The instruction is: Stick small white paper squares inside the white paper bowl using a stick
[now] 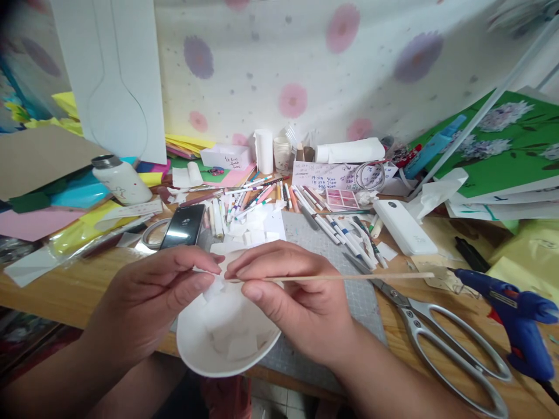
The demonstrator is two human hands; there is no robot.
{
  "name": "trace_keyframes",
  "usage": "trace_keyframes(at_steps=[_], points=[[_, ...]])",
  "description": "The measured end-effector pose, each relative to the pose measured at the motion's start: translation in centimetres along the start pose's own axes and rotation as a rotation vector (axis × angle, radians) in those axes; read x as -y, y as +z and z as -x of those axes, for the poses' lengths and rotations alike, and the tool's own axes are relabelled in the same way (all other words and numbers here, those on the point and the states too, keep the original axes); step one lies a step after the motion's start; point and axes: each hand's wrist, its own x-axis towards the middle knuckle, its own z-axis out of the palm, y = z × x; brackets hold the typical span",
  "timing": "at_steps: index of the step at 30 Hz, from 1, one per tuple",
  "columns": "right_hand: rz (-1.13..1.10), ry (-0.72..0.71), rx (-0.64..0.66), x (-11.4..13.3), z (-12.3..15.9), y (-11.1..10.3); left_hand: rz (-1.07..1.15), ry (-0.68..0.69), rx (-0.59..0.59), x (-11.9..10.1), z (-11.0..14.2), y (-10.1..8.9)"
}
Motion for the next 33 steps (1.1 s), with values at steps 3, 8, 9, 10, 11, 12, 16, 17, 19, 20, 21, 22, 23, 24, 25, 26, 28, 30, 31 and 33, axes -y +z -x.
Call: trace_keyframes(at_steps=[3, 8, 9, 10, 11, 12, 16, 17, 19, 20, 21, 22, 23, 24, 25, 26, 28, 30, 31, 33], points=[[-0.001, 0.001, 0.0, 0.1, -0.1, 0.0, 0.006, -0.001, 0.0, 0.0, 0.0, 0.0], [-0.006, 0.011, 0.003, 0.1, 0.0, 0.1, -0.016, 0.02, -0.002, 0.0, -0.1, 0.1], [-0.011, 0.015, 0.005, 0.1, 0.0, 0.1, -0.024, 0.028, -0.005, 0.0, -0.2, 0.1], [-0.017, 0.017, 0.003, 0.1, 0.0, 0.0, -0.03, 0.037, -0.009, 0.0, -0.2, 0.1], [-0.022, 0.018, 0.003, 0.1, 0.1, 0.0, -0.035, 0.042, -0.009, -0.1, -0.2, 0.1], [-0.025, 0.017, 0.003, 0.2, 0.1, 0.0, -0.04, 0.045, -0.007, -0.1, -0.2, 0.1], [-0.012, 0.011, 0.018, 0.3, 0.0, 0.1, -0.074, 0.053, 0.004, -0.1, 0.0, 0.1], [-0.005, 0.012, 0.022, 0.3, -0.1, 0.1, -0.085, 0.054, 0.011, 0.1, 0.1, 0.1], [0.012, 0.019, 0.019, 0.2, -0.1, 0.1, -0.101, 0.056, 0.018, 0.5, 0.2, 0.1], [0.021, 0.021, 0.012, 0.2, -0.1, 0.2, -0.112, 0.059, 0.009, 0.7, 0.3, 0.0], [0.029, 0.023, 0.003, 0.1, -0.1, 0.2, -0.131, 0.069, -0.017, 0.9, 0.3, 0.0], [0.035, 0.02, -0.006, 0.1, 0.0, 0.2, -0.158, 0.091, -0.066, 1.0, 0.4, -0.1], [0.04, 0.016, -0.017, 0.1, 0.0, 0.2, -0.191, 0.129, -0.131, 1.1, 0.5, -0.1], [0.044, 0.013, -0.027, 0.1, 0.0, 0.2, -0.227, 0.179, -0.186, 1.0, 0.6, -0.2], [0.051, 0.013, -0.036, 0.1, 0.0, 0.2, -0.263, 0.233, -0.213, 0.9, 0.7, -0.2], [0.061, 0.013, -0.041, 0.2, 0.1, 0.2, -0.293, 0.283, -0.212, 0.7, 0.8, -0.1], [0.084, 0.011, -0.029, 0.4, 0.0, 0.2, -0.345, 0.341, -0.133, 0.3, 1.1, 0.1], [0.108, -0.001, 0.004, 0.6, 0.0, 0.2, -0.393, 0.35, -0.075, 0.1, 1.3, 0.4], [0.12, -0.008, 0.017, 0.6, 0.0, 0.2, -0.411, 0.357, -0.074, 0.1, 1.3, 0.6], [0.149, -0.016, 0.034, 0.8, -0.1, 0.2, -0.442, 0.361, -0.081, 0.2, 1.3, 0.8]])
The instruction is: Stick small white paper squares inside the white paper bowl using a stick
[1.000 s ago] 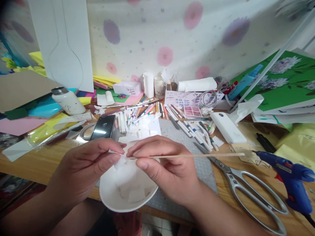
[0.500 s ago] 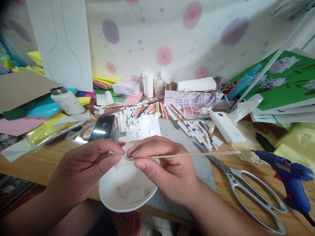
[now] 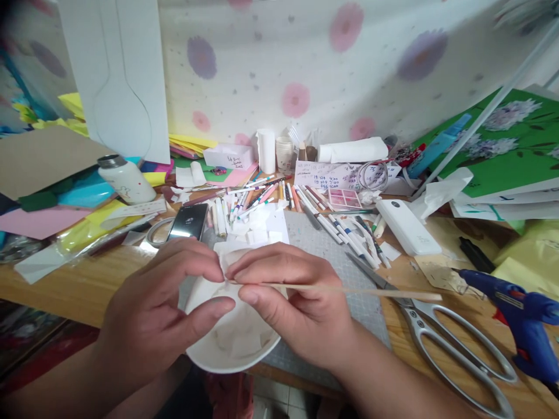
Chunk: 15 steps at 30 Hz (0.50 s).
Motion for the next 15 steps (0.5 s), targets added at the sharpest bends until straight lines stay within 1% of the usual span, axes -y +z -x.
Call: trace_keyframes(at_steps=[5, 9, 12, 15], points=[[0.067, 0.007, 0.015, -0.1, 0.0, 0.1, -0.038, -0.007, -0.01, -0.1, -0.6, 0.0], [0.076, 0.009, -0.012, -0.4, 0.0, 0.0, -0.042, -0.024, 0.0, -0.3, -0.9, -0.2], [0.09, 0.025, -0.072, -0.8, -0.1, -0.3, -0.063, -0.052, 0.018, 0.2, -0.9, -0.4], [0.141, 0.078, -0.175, -1.7, -0.1, -0.8, -0.05, -0.067, 0.028, 1.0, -0.9, -0.7]])
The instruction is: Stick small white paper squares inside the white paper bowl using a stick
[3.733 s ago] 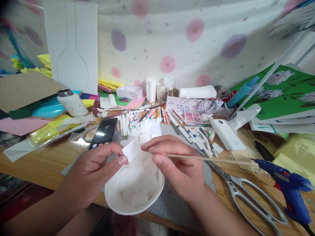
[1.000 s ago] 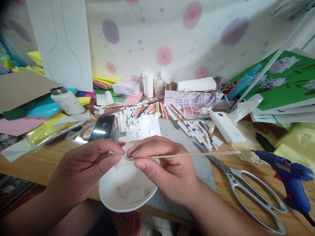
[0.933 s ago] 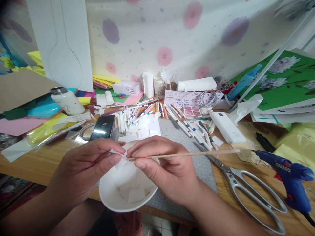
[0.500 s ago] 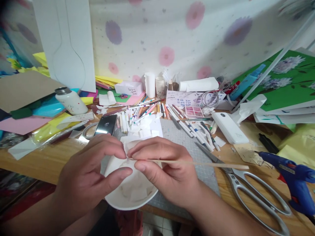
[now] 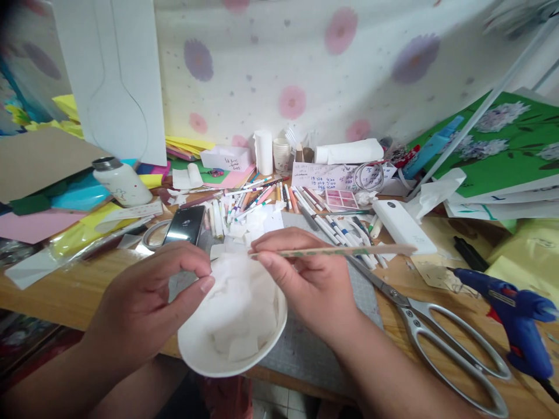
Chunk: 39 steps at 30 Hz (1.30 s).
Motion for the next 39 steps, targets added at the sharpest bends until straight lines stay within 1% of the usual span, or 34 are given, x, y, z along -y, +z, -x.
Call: trace_keyframes(at_steps=[3, 5, 10, 13, 17, 20, 23, 25, 26, 27, 29, 31, 33, 36, 39], points=[[0.009, 0.094, -0.094, -0.9, 0.0, -0.3, 0.023, -0.018, 0.04, 0.7, -0.1, -0.3], [-0.03, 0.133, -0.114, -1.2, 0.0, -0.3, 0.026, -0.025, 0.06, 1.0, 0.0, -0.5], [-0.103, 0.168, -0.121, -1.4, 0.1, -0.1, 0.04, -0.004, 0.088, 1.4, 0.5, -0.2], [-0.162, 0.177, -0.143, -1.7, 0.1, -0.2, 0.07, -0.027, 0.095, 1.5, 0.8, -0.2], [-0.245, 0.199, -0.172, -1.8, 0.0, -0.3, 0.148, -0.069, 0.094, 1.3, 0.7, -0.5], [-0.257, 0.215, -0.209, -1.5, -0.2, -0.3, 0.228, -0.129, 0.074, 0.9, 0.5, -0.7], [-0.295, 0.24, -0.252, -1.2, -0.3, -0.2, 0.355, -0.278, 0.037, 0.6, 0.5, -0.7], [-0.331, 0.24, -0.231, -1.1, -0.1, -0.2, 0.434, -0.372, 0.009, 0.6, 0.6, -0.5], [-0.343, 0.231, -0.199, -1.1, 0.0, -0.2, 0.453, -0.392, -0.008, 0.6, 0.7, -0.4], [-0.348, 0.21, -0.162, -1.1, 0.2, -0.1, 0.451, -0.385, -0.014, 0.6, 0.8, -0.4], [-0.336, 0.145, -0.091, -0.8, 0.6, 0.0, 0.404, -0.314, -0.002, 0.7, 0.8, -0.5], [-0.302, 0.09, -0.027, -0.5, 0.9, 0.2, 0.362, -0.228, 0.034, 0.6, 0.7, -0.6], [-0.274, 0.073, 0.032, -0.1, 1.0, 0.5, 0.381, -0.185, 0.064, 0.4, 0.5, -0.6], [-0.291, 0.091, 0.078, 0.4, 1.0, 0.7, 0.52, -0.185, 0.055, 0.1, 0.4, -0.4], [-0.352, 0.109, 0.084, 0.6, 0.9, 0.8, 0.671, -0.245, -0.043, 0.1, 0.5, 0.0]])
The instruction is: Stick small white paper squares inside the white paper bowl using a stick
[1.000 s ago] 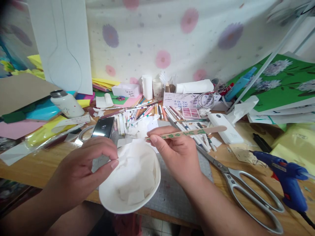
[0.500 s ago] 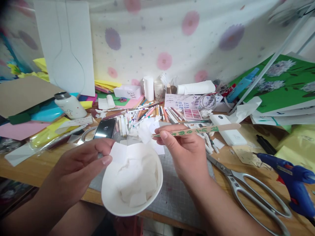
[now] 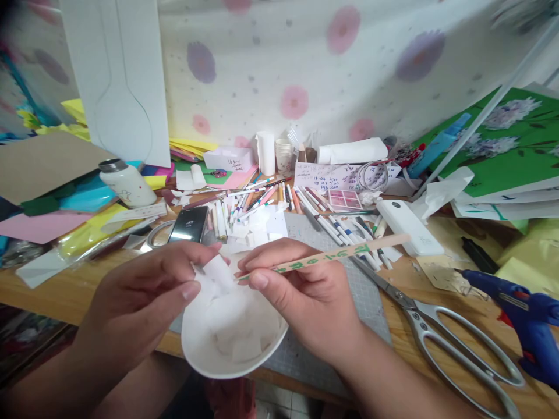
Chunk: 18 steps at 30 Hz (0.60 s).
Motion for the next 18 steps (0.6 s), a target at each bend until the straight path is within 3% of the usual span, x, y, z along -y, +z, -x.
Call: trace_keyframes(at_steps=[7, 11, 15, 18], points=[[0.032, -0.02, 0.016, 0.38, -0.19, 0.13, 0.072, -0.153, -0.111, -0.28, 0.15, 0.66], [0.038, -0.043, 0.037, 0.49, -0.23, 0.17, 0.034, -0.096, -0.032, -0.07, 0.07, 0.73], [0.016, -0.048, 0.067, 0.55, -0.2, 0.12, 0.028, -0.145, -0.034, 0.07, -0.08, 0.46], [-0.011, -0.041, 0.081, 0.54, -0.17, 0.08, -0.052, -0.121, 0.032, -0.25, -0.41, 0.1]])
